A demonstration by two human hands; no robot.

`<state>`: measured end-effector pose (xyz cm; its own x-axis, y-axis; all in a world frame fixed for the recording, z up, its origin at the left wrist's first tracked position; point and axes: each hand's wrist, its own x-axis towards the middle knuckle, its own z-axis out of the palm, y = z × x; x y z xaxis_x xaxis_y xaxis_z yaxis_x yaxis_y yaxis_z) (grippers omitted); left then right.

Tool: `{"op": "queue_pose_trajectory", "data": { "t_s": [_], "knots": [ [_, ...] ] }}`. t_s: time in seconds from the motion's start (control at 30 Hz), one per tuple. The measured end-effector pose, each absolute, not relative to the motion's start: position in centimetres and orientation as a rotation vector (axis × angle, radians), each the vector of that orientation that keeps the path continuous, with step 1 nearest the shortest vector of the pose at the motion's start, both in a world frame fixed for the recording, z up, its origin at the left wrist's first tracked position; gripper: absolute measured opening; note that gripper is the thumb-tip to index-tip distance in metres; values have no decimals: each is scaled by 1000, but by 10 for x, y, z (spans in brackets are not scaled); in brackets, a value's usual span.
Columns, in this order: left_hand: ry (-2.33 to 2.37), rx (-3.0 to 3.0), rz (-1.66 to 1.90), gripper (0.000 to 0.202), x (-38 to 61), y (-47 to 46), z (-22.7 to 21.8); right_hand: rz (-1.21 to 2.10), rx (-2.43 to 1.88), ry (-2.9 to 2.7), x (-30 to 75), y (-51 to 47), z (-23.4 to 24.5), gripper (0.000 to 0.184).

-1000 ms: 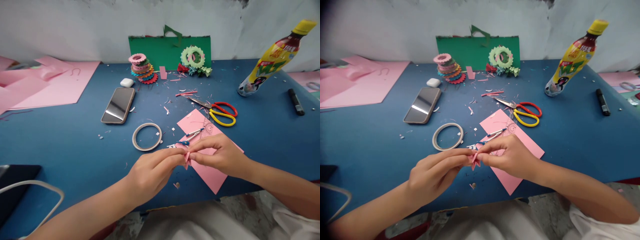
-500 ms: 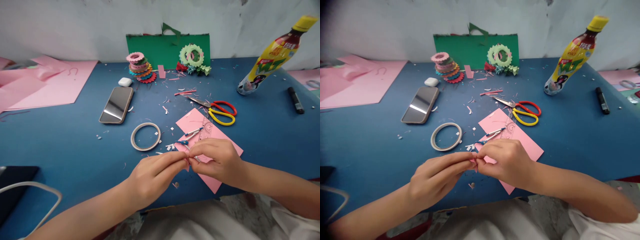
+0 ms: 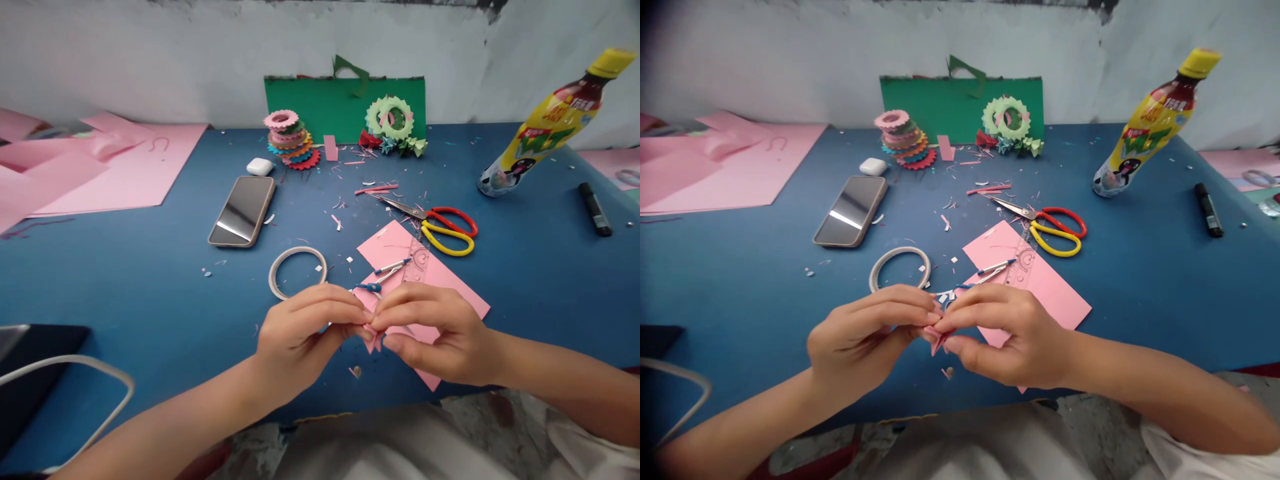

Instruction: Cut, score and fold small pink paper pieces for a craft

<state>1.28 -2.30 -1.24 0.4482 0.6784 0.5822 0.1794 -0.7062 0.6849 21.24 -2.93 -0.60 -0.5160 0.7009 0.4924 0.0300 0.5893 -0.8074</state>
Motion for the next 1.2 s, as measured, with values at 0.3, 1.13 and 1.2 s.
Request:
{"op": "queue_pose_trajectory", "data": {
  "t_s": [0.3, 1.13, 1.2],
  "knots": [
    [652, 2060, 1340, 16, 15, -18, -10, 1145, -659, -1673, 216, -32, -14, 21],
    [984, 1820, 1001, 19, 22, -21, -17, 1006, -1002, -1696, 209, -28, -22, 8],
    [986, 1746, 985, 19, 22, -21, -18, 974, -990, -1721, 210, -27, -22, 8]
  ]
}}
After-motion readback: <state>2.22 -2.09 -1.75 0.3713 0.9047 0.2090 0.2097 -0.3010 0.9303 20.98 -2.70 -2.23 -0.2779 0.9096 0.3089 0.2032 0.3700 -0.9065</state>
